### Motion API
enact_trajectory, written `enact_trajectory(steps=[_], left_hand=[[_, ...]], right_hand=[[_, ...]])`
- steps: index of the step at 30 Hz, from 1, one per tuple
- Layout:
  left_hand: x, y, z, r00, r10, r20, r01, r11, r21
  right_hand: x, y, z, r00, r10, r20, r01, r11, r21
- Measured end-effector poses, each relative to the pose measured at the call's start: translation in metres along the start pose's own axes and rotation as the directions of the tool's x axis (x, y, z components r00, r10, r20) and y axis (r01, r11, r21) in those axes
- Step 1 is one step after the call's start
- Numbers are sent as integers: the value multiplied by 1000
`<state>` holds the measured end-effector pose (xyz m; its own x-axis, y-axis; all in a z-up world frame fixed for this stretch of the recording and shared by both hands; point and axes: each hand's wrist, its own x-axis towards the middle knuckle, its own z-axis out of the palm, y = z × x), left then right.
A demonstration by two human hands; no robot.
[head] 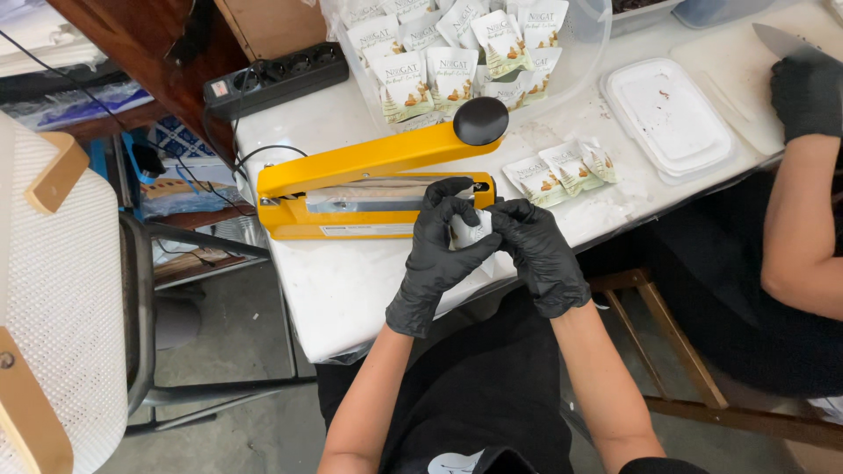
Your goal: The person packages individual small white packets of nougat into a larger container after using a yellow heat sealer by hand to seal each packet.
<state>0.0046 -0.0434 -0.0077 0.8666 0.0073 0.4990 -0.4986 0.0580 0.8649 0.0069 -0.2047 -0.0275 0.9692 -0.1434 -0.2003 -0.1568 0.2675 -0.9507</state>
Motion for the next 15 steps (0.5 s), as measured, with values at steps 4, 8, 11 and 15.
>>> enact_trajectory(steps=[4, 8, 11, 15], left_hand=[[2, -3, -2, 1000, 22, 13, -22, 1000, 14], [-1, -7, 0, 999, 21, 33, -21, 1000, -5], [1, -4, -3, 997, 8, 74, -4, 999, -49], [0, -3, -8, 995, 5, 104, -1, 999, -37]], right_hand=[[1, -2, 0, 1000, -2, 5, 2, 1000, -5], [2, 1, -6, 999, -14, 31, 14, 1000, 12], [5, 2, -12, 996, -30, 89, 25, 998, 62], [-9, -17, 3, 986, -59, 156, 49, 997, 65]])
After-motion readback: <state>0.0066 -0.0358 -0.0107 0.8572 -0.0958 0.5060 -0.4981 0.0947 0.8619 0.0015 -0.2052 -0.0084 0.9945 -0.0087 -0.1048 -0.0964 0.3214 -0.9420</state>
